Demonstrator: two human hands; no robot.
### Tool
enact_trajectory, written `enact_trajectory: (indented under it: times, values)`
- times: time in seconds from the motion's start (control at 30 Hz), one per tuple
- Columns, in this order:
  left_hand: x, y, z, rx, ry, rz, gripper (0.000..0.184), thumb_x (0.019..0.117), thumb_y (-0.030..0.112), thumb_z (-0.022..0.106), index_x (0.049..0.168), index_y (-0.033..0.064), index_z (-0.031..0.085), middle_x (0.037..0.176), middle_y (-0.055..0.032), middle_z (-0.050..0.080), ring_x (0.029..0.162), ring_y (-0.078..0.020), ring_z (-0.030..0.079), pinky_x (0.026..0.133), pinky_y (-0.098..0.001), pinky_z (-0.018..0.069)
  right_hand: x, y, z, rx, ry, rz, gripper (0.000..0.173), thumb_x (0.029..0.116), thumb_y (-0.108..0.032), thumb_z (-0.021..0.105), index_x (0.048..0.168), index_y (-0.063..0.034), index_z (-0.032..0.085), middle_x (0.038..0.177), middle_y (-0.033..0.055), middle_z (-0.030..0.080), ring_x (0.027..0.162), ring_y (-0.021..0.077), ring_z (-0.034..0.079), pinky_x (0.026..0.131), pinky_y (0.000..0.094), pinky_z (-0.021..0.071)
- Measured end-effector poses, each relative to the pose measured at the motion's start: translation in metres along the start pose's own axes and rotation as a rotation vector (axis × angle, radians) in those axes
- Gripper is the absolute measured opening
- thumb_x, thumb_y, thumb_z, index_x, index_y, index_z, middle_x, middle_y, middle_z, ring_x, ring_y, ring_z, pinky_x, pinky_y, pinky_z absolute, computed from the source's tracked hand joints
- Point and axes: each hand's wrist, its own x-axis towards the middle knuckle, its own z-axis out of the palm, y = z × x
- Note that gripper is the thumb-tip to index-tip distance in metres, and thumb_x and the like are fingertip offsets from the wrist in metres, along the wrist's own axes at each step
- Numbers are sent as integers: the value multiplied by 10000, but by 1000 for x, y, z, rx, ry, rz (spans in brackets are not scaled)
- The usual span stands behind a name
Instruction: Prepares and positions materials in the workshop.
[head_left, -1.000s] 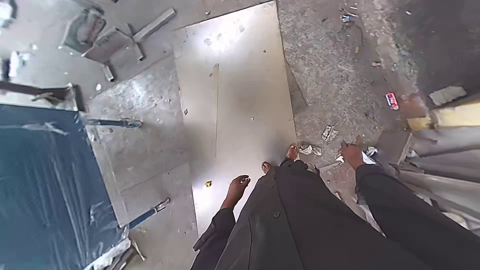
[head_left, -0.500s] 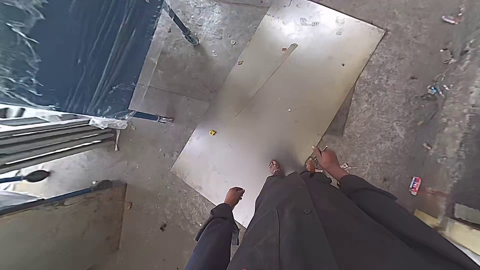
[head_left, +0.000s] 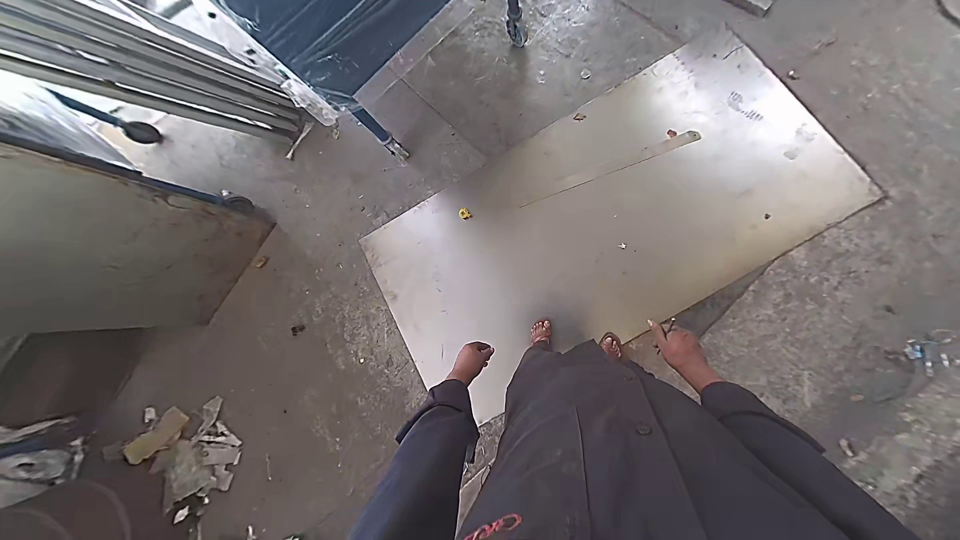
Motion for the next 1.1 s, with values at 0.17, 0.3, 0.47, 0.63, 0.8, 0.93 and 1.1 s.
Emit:
enact_trajectory:
  times: [0.17,0.3,0.47,0.63,0.8,0.93,1.1]
  values:
    - [-29,9,64,-111,33,59,368,1060,301,574,1305,41,663,1191,-158,711,1016,-249,707,900,-453,564,17,65,-1,-189,12,-113,646,1082,-568,344,1065,-41,717,1129,209,722,1135,380,682,957,608,514]
    - [-44,-2,118,-189,46,47,379,1057,307,582,1318,42,656,1200,-165,706,1025,-261,704,908,-462,562,28,101,-22,-310,9,-247,551,1086,-501,412,1031,-53,727,1118,203,726,1139,379,679,962,600,510]
    - [-63,-31,173,-274,77,-30,374,1059,302,580,1314,40,660,1219,-182,700,1060,-297,699,933,-500,554,35,122,-44,-404,-26,-378,513,1099,-450,407,1098,-42,720,1174,199,717,1177,370,667,987,591,504]
    - [-86,-58,213,-335,109,-105,374,1059,301,578,1314,40,661,1206,-181,709,1056,-293,704,935,-494,552,38,135,-36,-460,-77,-469,517,1101,-456,393,1130,-48,711,1221,182,700,1203,345,656,1006,571,502]
    - [-102,-67,242,-360,111,-135,368,1055,301,588,1300,38,668,1189,-179,712,1044,-293,703,923,-498,554,38,141,-27,-461,-131,-491,511,1095,-454,406,1075,-41,706,1168,191,710,1170,347,668,971,575,507]
    - [-104,-57,246,-331,101,-115,372,1056,314,585,1309,53,668,1206,-176,710,1062,-292,702,930,-498,554,40,150,-30,-393,-108,-487,481,1094,-412,428,1079,-32,724,1175,193,712,1184,351,661,998,577,494]
    - [-102,-38,235,-349,136,-33,385,1059,303,579,1320,30,653,1215,-184,703,1068,-288,705,944,-489,558,45,160,-37,-279,-26,-419,471,1093,-390,429,1083,-30,733,1177,208,712,1195,367,654,1006,596,486]
